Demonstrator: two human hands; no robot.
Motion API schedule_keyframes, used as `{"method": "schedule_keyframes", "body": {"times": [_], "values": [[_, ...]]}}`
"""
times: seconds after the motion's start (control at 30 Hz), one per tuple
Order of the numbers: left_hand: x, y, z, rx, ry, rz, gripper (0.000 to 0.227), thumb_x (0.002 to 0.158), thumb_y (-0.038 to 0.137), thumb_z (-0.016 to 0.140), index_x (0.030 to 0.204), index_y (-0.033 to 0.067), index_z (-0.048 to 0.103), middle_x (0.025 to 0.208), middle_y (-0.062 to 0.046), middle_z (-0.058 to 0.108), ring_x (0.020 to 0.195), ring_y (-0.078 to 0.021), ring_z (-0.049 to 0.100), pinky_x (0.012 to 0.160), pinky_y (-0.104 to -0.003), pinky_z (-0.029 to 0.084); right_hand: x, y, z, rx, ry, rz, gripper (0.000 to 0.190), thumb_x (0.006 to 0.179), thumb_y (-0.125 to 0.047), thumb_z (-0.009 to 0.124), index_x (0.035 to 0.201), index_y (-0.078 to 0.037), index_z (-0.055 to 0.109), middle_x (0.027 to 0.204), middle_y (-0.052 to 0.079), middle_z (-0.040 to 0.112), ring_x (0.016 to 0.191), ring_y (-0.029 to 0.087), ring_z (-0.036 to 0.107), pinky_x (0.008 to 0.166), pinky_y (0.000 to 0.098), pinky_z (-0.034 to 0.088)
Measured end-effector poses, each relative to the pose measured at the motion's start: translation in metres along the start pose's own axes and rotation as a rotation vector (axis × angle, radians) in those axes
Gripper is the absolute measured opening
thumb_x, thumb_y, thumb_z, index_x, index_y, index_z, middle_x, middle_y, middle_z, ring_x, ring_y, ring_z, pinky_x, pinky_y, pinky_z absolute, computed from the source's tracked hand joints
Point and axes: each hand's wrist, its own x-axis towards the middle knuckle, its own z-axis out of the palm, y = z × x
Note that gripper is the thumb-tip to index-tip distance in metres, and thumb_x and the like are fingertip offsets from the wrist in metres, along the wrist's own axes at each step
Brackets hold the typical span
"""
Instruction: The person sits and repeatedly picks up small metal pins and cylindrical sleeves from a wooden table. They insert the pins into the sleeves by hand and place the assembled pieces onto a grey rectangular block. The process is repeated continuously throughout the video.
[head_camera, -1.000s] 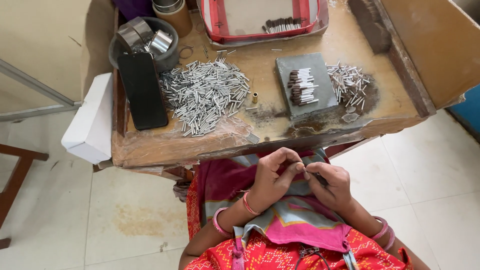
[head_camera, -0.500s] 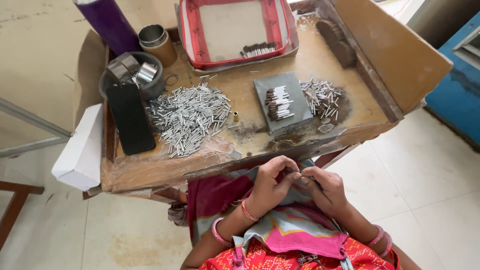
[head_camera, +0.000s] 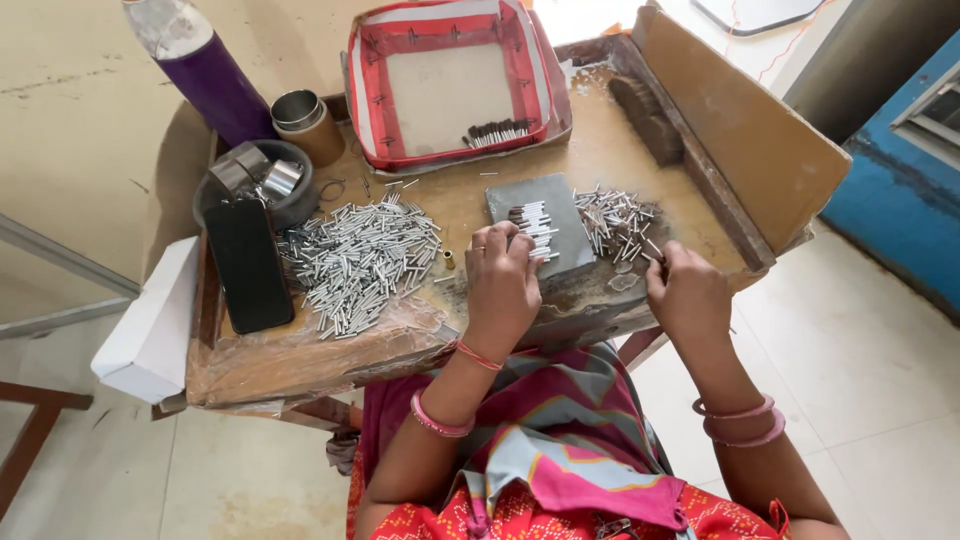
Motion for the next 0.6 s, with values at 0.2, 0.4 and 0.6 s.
{"method": "schedule_keyframes", "body": {"times": [0.2, 0.4, 0.6], "values": [[-0.01, 0.017, 0.007, -0.146, 0.1, 0.006, 0.025, 0.086, -0.001, 0.073, 0.107, 0.0052, 0.062, 0.116, -0.012, 0.061, 0.113, -0.0311, 0.058, 0.098, -0.043, 0.047, -0.006, 0.002, -0.015, 0.353, 0.058, 0.084, 0.01, 0.093, -0.012, 0.073, 0.094, -0.003, 0.067, 0.076, 0.013, 0.066, 0.066, 0.023, 0.065, 0.064, 0.0364, 0.052], [-0.048, 0.042, 0.049, -1.192, -0.181, -0.514, 0.02, 0.093, 0.002, 0.075, 0.109, 0.0015, 0.063, 0.092, -0.003, 0.065, 0.079, -0.0084, 0.06, 0.069, -0.023, 0.05, -0.034, -0.042, -0.039, 0.99, -0.065, 0.105, 0.008, 0.092, 0.002, 0.071, 0.097, -0.002, 0.066, 0.074, -0.003, 0.059, 0.067, 0.0, 0.049, 0.056, 0.0187, 0.039], [-0.058, 0.033, 0.031, -1.528, -0.315, -0.685, 0.003, 0.1, 0.002, 0.068, 0.1, -0.0004, 0.066, 0.081, -0.003, 0.068, 0.069, -0.0082, 0.061, 0.063, -0.023, 0.05, -0.048, -0.04, -0.044, 1.012, -0.129, -0.142, 0.015, 0.091, 0.001, 0.071, 0.106, -0.001, 0.068, 0.082, 0.0, 0.069, 0.069, 0.003, 0.062, 0.06, 0.0197, 0.049]]}}
